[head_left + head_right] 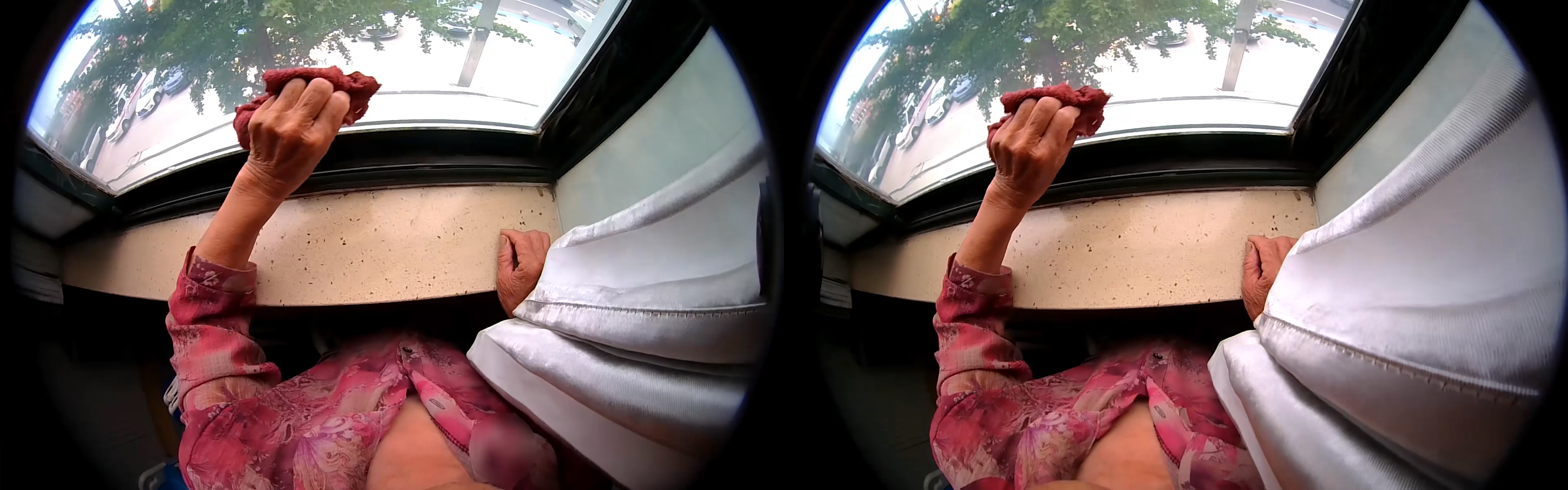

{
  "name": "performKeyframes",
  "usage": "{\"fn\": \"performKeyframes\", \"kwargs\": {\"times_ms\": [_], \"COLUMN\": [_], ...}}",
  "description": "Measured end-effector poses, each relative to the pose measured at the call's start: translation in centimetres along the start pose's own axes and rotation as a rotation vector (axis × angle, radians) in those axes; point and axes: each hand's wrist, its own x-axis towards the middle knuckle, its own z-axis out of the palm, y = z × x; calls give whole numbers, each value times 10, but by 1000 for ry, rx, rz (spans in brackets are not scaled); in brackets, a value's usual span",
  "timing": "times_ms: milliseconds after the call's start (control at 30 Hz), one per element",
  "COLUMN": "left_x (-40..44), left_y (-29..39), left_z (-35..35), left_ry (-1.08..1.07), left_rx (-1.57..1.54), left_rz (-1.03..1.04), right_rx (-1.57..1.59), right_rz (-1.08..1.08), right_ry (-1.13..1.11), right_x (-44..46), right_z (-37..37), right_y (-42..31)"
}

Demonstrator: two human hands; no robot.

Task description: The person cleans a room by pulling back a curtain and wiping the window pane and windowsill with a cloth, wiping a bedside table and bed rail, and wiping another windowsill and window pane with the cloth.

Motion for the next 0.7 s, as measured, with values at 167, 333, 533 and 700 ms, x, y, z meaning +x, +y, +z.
{"fn": "performKeyframes", "kwargs": {"times_ms": [167,333,533,700], "left_x": [-7,50,101,62], "left_y": [2,77,124,72], "left_z": [1,53,79,52], "left_ry": [21,87,174,243], "left_rx": [1,-135,-207,-178], "left_rz": [-29,114,187,90], "right_rx": [-16,30,77,97], "right_rz": [25,-3,7,66], "right_ry": [-48,-10,0,-6], "right_x": [7,6,-1,-3], "right_z": [-3,2,7,9], "right_y": [-10,-9,1,0]}}
